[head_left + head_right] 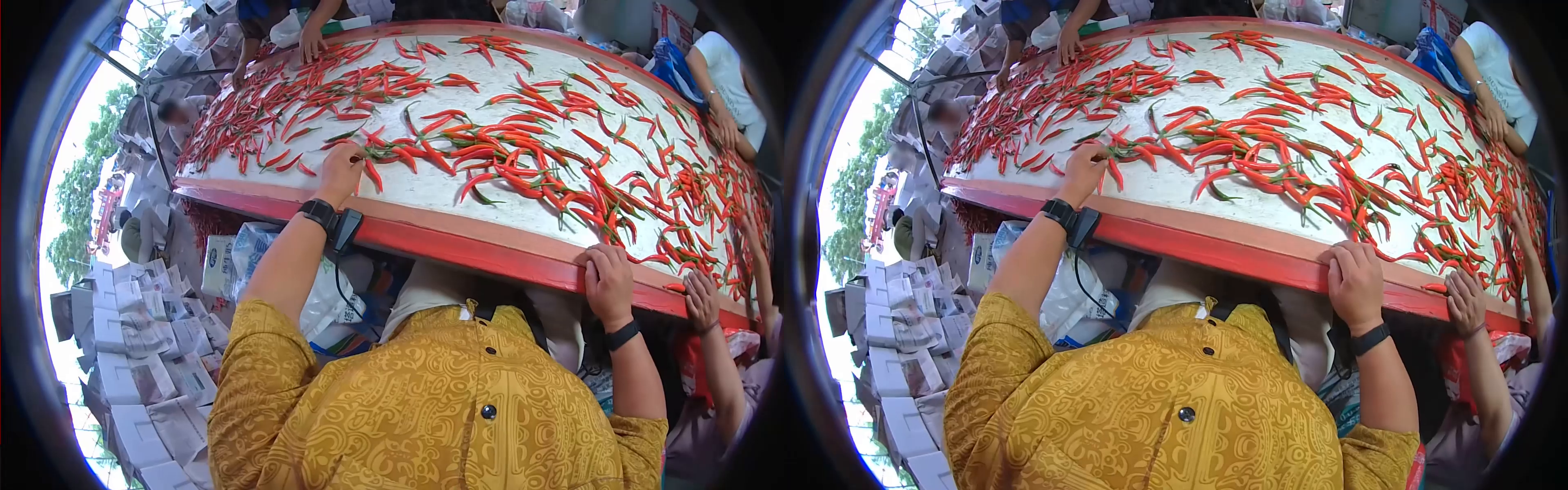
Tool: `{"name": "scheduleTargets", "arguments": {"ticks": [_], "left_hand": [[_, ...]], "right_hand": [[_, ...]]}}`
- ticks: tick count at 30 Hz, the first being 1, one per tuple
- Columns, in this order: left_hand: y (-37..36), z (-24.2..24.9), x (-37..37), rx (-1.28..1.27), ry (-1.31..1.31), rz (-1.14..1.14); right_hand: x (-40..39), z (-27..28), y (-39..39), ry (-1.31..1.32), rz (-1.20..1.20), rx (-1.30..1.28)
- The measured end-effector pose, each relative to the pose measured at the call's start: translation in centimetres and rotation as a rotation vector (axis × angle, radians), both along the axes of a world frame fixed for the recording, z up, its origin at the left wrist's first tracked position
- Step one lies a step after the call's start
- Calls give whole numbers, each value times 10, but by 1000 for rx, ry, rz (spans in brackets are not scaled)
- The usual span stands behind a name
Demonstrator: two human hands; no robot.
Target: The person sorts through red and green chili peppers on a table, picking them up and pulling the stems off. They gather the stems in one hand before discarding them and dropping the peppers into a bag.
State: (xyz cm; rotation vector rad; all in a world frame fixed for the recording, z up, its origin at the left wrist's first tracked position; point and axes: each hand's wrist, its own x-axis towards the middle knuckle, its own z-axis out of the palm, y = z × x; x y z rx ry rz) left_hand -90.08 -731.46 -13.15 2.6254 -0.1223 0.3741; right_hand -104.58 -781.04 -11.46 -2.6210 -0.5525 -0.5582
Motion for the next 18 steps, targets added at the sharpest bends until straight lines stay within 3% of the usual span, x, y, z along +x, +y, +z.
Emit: {"name": "scheduleTargets", "arguments": {"ticks": [1,3,4,6,7,8,10,12,14,18], "left_hand": [[-5,0,3,1,-2,-3],[-13,-1,11,-245,-64,172],[-9,-5,16,-245,-66,168],[0,-14,22,-40,-308,269],[-16,5,13,-13,-53,345],[-30,15,6,-12,-50,339],[-56,19,-4,-113,337,70],[-80,7,-9,-204,370,-15],[-101,-4,-8,-34,-10,-234],[-156,6,-5,15,-199,-52]], "right_hand": [[-1,-1,-6,0,2,5],[-1,-3,-19,-3,2,8],[-1,-4,-25,-1,6,16],[-2,-5,-36,3,5,27],[-3,-5,-41,2,-5,26],[-5,-5,-46,3,-15,25],[-5,-5,-56,10,-19,29],[-6,-6,-66,26,-21,32],[-4,-7,-78,-7,-20,-15],[-9,-8,-100,-21,-37,-35]]}}
